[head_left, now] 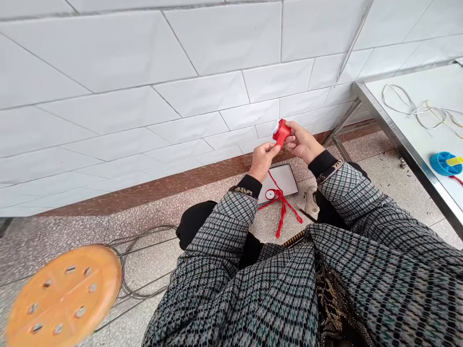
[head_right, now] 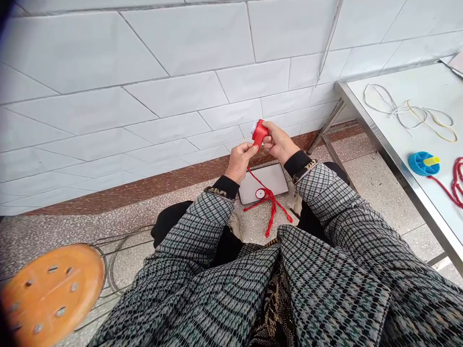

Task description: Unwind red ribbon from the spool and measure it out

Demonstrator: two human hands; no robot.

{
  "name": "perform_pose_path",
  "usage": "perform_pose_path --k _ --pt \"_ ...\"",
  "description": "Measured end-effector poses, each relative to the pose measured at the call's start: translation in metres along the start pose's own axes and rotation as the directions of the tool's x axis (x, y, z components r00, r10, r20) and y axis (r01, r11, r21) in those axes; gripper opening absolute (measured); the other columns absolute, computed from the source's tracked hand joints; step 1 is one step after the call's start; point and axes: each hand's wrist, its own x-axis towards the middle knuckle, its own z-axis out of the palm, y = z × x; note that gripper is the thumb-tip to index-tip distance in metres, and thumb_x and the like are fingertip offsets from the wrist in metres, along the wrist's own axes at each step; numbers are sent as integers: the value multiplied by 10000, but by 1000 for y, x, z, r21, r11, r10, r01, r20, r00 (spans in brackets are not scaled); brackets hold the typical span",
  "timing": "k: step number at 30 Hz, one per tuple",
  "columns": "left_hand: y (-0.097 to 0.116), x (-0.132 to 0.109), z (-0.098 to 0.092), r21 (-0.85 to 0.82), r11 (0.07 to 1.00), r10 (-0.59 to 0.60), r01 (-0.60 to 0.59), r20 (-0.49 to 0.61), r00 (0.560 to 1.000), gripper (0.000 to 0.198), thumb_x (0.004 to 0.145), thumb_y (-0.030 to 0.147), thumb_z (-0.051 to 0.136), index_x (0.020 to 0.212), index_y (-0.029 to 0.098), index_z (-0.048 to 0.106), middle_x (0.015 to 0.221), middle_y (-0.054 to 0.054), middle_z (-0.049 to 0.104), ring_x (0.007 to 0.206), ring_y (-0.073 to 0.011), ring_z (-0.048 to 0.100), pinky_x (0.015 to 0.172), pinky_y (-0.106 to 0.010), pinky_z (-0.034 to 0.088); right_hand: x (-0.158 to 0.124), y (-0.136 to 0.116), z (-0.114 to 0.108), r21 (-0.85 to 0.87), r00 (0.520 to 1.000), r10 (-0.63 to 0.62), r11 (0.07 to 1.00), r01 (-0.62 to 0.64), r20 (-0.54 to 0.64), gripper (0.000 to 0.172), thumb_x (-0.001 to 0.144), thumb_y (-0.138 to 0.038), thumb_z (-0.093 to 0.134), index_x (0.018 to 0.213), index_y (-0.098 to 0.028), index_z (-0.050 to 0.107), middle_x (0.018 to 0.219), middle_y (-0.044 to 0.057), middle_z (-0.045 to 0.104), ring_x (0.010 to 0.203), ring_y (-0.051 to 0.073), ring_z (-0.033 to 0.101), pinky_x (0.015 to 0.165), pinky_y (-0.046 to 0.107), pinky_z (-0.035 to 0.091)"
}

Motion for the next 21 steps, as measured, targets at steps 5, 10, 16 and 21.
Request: perform_pose_path --k 5,10,16,21 --pt "-2 4 -6 183 981 77 -66 -54 996 353 800 271 807 576 189 547 671 18 555 673 -129 495 713 -291 419 -4 -1 -2 24 999 50 998 -50 -7 273 1111 -178 511 838 -182 515 516 -91 504 303 -1 291 300 100 164" --pt "-7 9 -13 410 877 310 -251 -82 947 363 780 217 823 594 201 512 1058 -78 722 995 -204 672 905 -341 532 -8 -5 -5 14 995 96 995 -97 29 259 1131 -195 483 880 -175 545 534 -84 529 294 -6 297 297 91 173" --pt "-13 19 -24 313 855 391 -414 137 910 460 821 356 853 612 206 471 1660 -105 529 1477 -299 564 1158 -489 520 -18 -13 -13 3 959 267 963 -269 99 293 1159 -270 446 892 -182 526 502 -93 475 294 3 288 303 87 167" --pt "-6 19 -25 125 863 443 -490 279 852 478 832 411 857 611 206 485 1573 -96 628 1413 -286 633 1143 -495 537 -21 -15 -27 28 886 381 915 -402 265 268 1149 -322 478 920 -187 509 510 -101 451 313 13 291 298 84 182"
